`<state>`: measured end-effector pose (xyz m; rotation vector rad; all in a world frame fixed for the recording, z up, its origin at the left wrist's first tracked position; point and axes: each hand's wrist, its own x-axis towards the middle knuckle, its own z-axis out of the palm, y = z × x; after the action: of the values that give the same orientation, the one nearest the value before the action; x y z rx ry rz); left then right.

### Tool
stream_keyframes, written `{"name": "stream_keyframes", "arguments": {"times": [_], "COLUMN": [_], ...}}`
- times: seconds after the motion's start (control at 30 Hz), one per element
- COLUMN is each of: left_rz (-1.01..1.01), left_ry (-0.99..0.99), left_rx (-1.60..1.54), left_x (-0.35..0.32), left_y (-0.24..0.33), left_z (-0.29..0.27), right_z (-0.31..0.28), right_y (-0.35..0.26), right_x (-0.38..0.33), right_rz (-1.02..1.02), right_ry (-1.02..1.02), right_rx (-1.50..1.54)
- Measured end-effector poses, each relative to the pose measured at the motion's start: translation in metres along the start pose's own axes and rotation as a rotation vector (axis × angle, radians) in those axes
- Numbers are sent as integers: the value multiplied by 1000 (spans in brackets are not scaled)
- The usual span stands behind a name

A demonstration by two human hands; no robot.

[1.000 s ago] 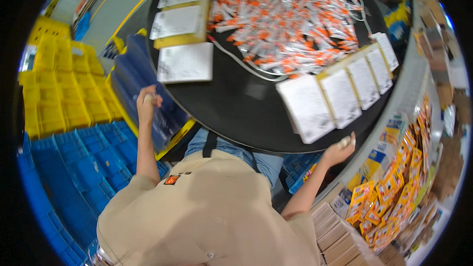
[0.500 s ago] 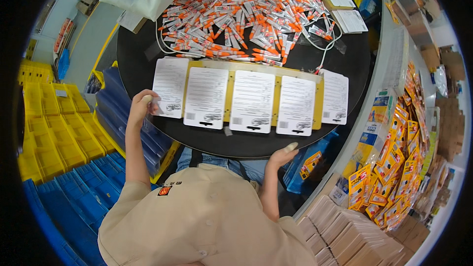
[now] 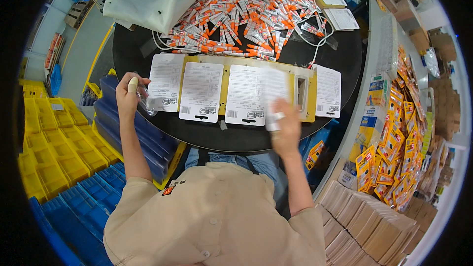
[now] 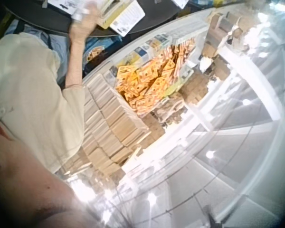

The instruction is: The person repeatedly picks orange digital thermometers from a pile, places them into yellow cardboard packaging inserts, and then folds the packaging to close it. The completed packages are stacked on the table.

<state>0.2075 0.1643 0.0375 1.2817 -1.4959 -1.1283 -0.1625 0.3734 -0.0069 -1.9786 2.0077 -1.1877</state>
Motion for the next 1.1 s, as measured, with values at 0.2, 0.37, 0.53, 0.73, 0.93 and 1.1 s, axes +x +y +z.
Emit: {"name": "stream_keyframes", "arguments": {"times": [0.2, 0.37, 0.53, 0.73, 0.93, 1.1], "left_rz": [-123, 11, 29, -433, -121, 258], "left_ry": [-90, -489, -627, -795, -902, -767], "left_rx": [-163, -242, -189, -407, 119, 570], "left_x": [-13, -31, -59, -47, -28, -25], "left_y": [70, 123, 139, 106, 68, 48], "left_z": [46, 110, 184, 255, 344, 396], "right_z": [61, 102, 16, -197, -116, 6], "right_y": [-26, -67, 56, 244, 268, 286], "right_x": [11, 53, 97, 88, 179, 226], "right_rz": [-101, -429, 294, 761, 424, 32], "right_ry": [-57, -170, 180, 1371, 679, -39], "right_rx": [87, 60, 342, 74, 338, -334]}}
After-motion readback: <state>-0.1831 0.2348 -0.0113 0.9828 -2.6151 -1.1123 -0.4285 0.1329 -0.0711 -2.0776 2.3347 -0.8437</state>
